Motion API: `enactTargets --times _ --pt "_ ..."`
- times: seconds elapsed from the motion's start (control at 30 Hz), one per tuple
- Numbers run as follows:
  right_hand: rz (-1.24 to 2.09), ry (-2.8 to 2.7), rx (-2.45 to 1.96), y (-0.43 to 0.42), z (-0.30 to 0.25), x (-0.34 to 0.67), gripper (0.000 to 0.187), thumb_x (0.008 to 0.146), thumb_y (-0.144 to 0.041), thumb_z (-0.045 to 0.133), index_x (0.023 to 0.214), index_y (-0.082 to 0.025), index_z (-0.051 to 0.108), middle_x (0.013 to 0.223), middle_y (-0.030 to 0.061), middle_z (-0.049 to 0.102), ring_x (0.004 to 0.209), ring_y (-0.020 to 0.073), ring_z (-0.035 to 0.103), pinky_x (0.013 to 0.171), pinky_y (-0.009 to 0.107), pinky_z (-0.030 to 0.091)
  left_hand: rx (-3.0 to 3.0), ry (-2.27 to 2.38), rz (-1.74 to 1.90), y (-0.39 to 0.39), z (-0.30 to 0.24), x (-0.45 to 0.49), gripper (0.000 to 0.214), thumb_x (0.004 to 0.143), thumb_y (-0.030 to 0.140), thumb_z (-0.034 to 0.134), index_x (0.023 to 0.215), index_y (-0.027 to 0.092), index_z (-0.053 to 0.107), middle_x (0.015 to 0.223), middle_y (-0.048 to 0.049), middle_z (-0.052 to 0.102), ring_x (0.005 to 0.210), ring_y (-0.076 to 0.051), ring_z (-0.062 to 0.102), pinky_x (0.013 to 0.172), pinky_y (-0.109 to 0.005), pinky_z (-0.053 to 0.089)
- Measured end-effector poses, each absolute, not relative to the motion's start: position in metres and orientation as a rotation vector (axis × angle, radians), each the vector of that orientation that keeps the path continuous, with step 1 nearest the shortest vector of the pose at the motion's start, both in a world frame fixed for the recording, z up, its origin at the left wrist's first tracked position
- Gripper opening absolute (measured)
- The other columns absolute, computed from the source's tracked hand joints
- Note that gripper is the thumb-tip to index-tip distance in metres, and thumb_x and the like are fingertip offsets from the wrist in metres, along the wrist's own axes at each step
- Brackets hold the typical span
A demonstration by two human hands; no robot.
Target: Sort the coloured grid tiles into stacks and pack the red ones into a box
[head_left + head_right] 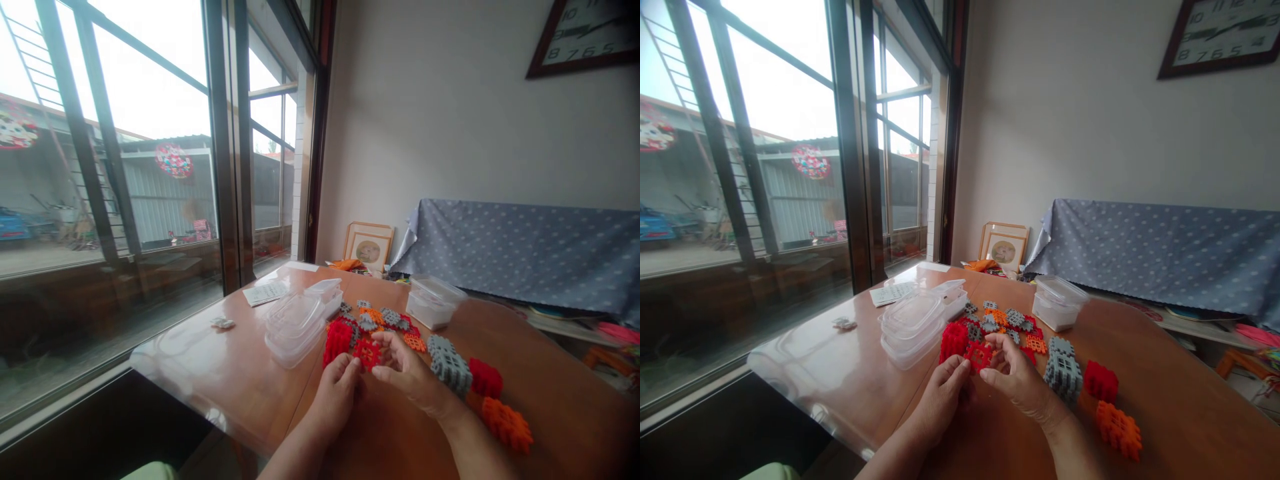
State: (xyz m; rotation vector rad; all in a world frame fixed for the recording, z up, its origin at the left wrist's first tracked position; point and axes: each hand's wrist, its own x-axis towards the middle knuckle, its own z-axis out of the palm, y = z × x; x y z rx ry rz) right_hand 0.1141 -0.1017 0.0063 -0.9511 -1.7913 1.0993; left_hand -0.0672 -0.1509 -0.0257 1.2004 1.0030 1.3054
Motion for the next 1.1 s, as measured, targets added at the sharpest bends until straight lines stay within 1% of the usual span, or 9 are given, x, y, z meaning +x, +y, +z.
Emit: enactTargets --times 0.2,0.37,0.5,0.57,0.67,0.77,0.93,1.1 --pt "0.974 -1.854 -1.014 -0.102 0.004 0.114 0.056 0.073 -0.033 0.077 0.125 -0.025 0.056 0.109 0.0045 0.063 0.091 0.0203 0.061 0.079 0.033 0.051 1.183 0.98 1.322 -0.156 -0.022 -0.067 0.045 0.091 0.064 0.051 0.08 0.021 0.048 0.057 0.001 0.061 0.047 -0.011 0.049 0.05 -0.023 0.035" --pt "0.981 -1.884 -1.026 -0.1 0.003 0.117 0.051 0.076 -0.036 0.077 0.123 -0.025 0.058 0.093 0.0011 0.063 0.087 0.0202 0.061 0.074 0.031 0.049 1.183 0.959 1.325 -0.154 -0.02 -0.068 0.041 0.091 0.06 0.052 0.08 0.021 0.048 0.055 0.0006 0.061 0.046 -0.012 0.049 0.049 -0.023 0.035" --pt "0.983 -1.845 -1.016 -0.097 0.006 0.122 0.052 0.079 -0.044 0.076 0.123 -0.024 0.059 0.1 0.0029 0.063 0.093 0.0214 0.061 0.081 0.033 0.05 1.234 0.969 1.284 -0.154 -0.021 -0.068 0.026 0.093 0.043 0.046 0.083 0.019 0.052 0.057 0.0009 0.06 0.048 -0.013 0.05 0.051 -0.025 0.038" --pt "0.967 -1.792 -1.035 -0.094 0.006 0.123 0.054 0.08 -0.049 0.075 0.125 -0.023 0.059 0.103 0.0039 0.064 0.096 0.0221 0.061 0.084 0.034 0.05 1.324 1.016 1.265 -0.155 -0.022 -0.067 0.022 0.092 0.037 0.046 0.081 0.019 0.053 0.059 0.0013 0.058 0.051 -0.013 0.05 0.053 -0.024 0.038" --pt "0.951 -1.734 -1.064 -0.088 0.006 0.118 0.058 0.079 -0.052 0.074 0.128 -0.023 0.059 0.107 0.0053 0.066 0.099 0.0231 0.061 0.087 0.035 0.051 1.583 1.158 1.268 -0.156 -0.025 -0.067 0.021 0.089 0.032 0.052 0.072 0.02 0.05 0.065 0.0007 0.058 0.061 -0.012 0.05 0.057 -0.024 0.036" --pt "0.915 -1.703 -1.081 -0.082 0.007 0.107 0.058 0.077 -0.052 0.075 0.125 -0.023 0.063 0.117 0.007 0.068 0.103 0.0246 0.062 0.092 0.038 0.051 1.777 1.29 1.234 -0.157 -0.029 -0.067 0.018 0.087 0.027 0.054 0.071 0.019 0.053 0.071 0.0002 0.06 0.067 -0.013 0.051 0.06 -0.024 0.034" --pt "0.959 -1.695 -1.028 -0.078 0.015 0.082 0.057 0.074 -0.051 0.078 0.122 -0.023 0.067 0.126 0.008 0.068 0.113 0.0277 0.061 0.102 0.042 0.048 1.833 1.371 1.206 -0.154 -0.032 -0.067 0.011 0.083 0.02 0.053 0.073 0.019 0.057 0.073 0.0007 0.063 0.067 -0.013 0.053 0.06 -0.024 0.032" --pt "1.022 -1.709 -0.981 -0.076 0.02 0.065 0.053 0.076 -0.048 0.078 0.121 -0.022 0.067 0.125 0.0085 0.068 0.117 0.029 0.061 0.108 0.045 0.045 1.838 1.398 1.196 -0.154 -0.034 -0.066 0.01 0.08 0.018 0.052 0.073 0.02 0.058 0.071 0.0012 0.063 0.065 -0.013 0.052 0.058 -0.024 0.03"
